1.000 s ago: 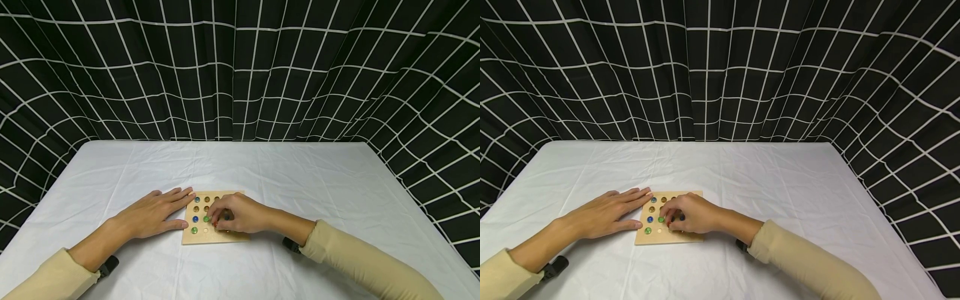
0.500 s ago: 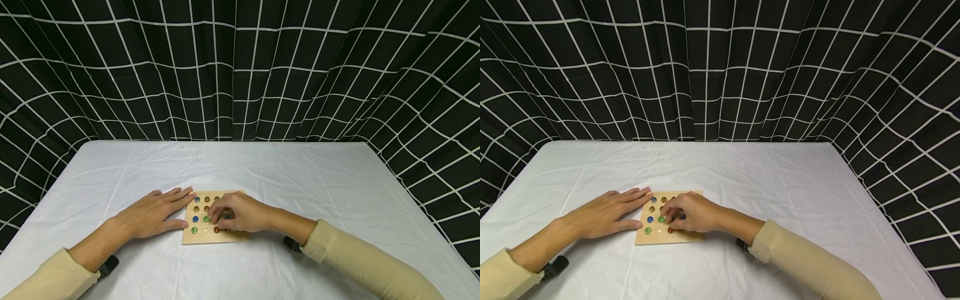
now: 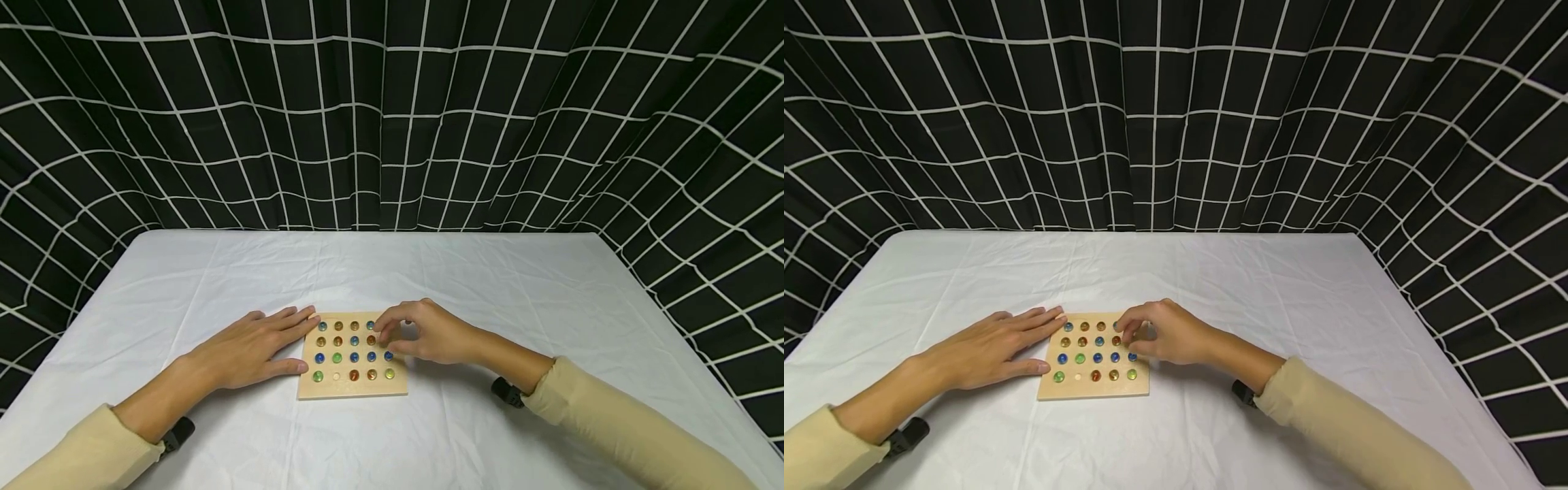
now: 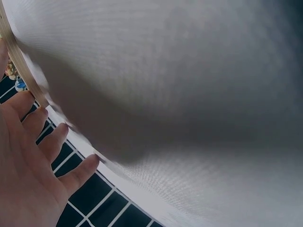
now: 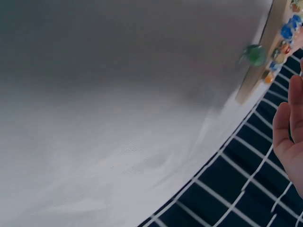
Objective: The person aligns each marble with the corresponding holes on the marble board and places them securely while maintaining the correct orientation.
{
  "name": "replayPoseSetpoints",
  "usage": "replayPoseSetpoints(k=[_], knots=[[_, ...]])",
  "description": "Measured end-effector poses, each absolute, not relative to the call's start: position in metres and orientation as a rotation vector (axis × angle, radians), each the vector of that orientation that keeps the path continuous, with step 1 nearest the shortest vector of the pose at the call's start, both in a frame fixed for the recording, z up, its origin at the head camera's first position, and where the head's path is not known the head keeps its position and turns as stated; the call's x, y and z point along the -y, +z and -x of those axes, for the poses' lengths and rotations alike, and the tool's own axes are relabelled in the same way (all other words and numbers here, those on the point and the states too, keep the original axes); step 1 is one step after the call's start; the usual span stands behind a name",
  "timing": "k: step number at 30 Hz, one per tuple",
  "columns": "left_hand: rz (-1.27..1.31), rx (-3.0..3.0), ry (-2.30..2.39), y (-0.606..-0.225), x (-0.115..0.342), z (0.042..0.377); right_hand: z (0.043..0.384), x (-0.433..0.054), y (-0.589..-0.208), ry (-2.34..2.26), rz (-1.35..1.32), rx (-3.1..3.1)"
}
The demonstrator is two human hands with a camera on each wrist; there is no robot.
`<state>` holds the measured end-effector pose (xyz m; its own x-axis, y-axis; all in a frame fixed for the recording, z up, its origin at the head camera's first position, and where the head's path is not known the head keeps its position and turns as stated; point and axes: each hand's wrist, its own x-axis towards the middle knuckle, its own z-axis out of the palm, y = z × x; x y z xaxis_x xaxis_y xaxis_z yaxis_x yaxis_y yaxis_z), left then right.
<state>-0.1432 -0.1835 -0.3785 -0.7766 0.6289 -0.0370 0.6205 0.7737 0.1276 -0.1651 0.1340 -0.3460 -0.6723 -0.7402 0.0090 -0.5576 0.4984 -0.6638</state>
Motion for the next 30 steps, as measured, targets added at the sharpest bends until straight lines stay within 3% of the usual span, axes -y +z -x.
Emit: replayPoseSetpoints(k=[14, 30], knots=[[-1.001, -2.873, 0.143, -0.378, 0.182, 0.144, 0.172, -0.175, -0.364, -0.918, 0.973, -2.443], [-1.004, -2.875, 0.150, -0.378, 0.183, 0.143, 0.171, -0.175, -0.368, -0.914, 0.951, -2.432]])
